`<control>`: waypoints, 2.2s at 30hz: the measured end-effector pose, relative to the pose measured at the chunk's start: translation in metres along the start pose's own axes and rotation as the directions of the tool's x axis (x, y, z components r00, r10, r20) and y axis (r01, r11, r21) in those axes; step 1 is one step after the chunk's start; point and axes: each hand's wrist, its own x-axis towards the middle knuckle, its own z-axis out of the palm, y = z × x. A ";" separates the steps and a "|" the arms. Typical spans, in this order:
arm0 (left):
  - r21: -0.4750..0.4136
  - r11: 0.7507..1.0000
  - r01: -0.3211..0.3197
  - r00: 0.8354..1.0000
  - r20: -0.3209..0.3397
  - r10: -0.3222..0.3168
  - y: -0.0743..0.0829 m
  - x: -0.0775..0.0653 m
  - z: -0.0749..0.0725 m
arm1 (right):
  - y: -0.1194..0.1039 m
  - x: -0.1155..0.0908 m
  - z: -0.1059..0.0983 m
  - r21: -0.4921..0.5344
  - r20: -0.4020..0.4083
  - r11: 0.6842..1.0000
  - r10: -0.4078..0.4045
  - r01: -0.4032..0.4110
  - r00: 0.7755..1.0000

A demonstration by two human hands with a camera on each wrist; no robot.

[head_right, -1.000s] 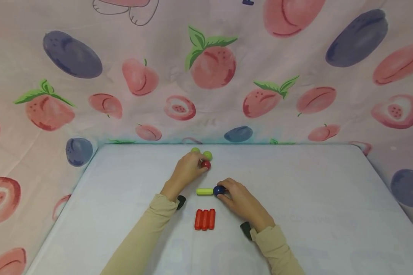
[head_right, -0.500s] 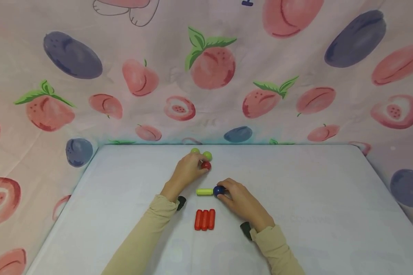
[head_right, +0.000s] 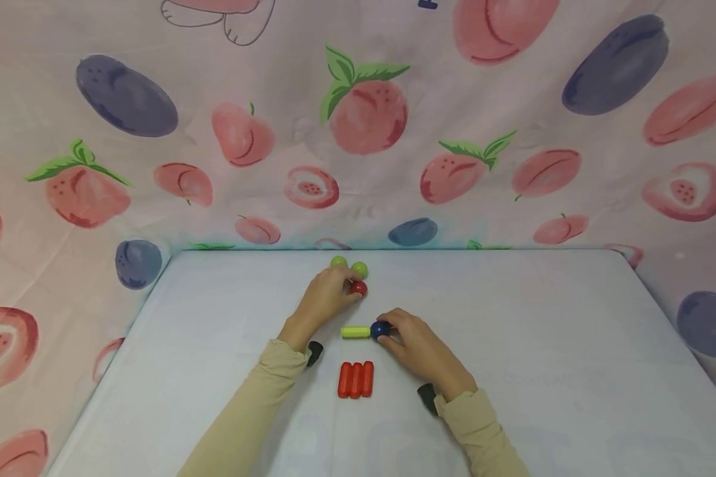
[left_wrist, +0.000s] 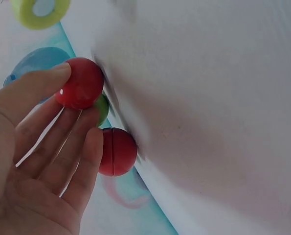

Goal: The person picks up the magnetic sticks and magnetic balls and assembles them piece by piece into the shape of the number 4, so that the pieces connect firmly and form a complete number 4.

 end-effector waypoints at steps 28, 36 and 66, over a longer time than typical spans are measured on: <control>-0.078 0.997 0.018 0.999 0.034 -0.016 -0.003 -0.023 -0.016 | 0.002 -0.001 0.000 0.019 -0.004 1.000 -0.021 0.021 1.000; -0.105 0.994 0.030 0.999 0.030 -0.027 -0.010 -0.033 -0.022 | 0.001 -0.001 0.001 0.014 -0.002 1.000 -0.008 0.008 1.000; -0.114 0.989 0.090 0.996 0.028 -0.087 -0.025 -0.064 -0.031 | -0.001 -0.002 0.000 0.013 0.003 1.000 0.001 -0.001 1.000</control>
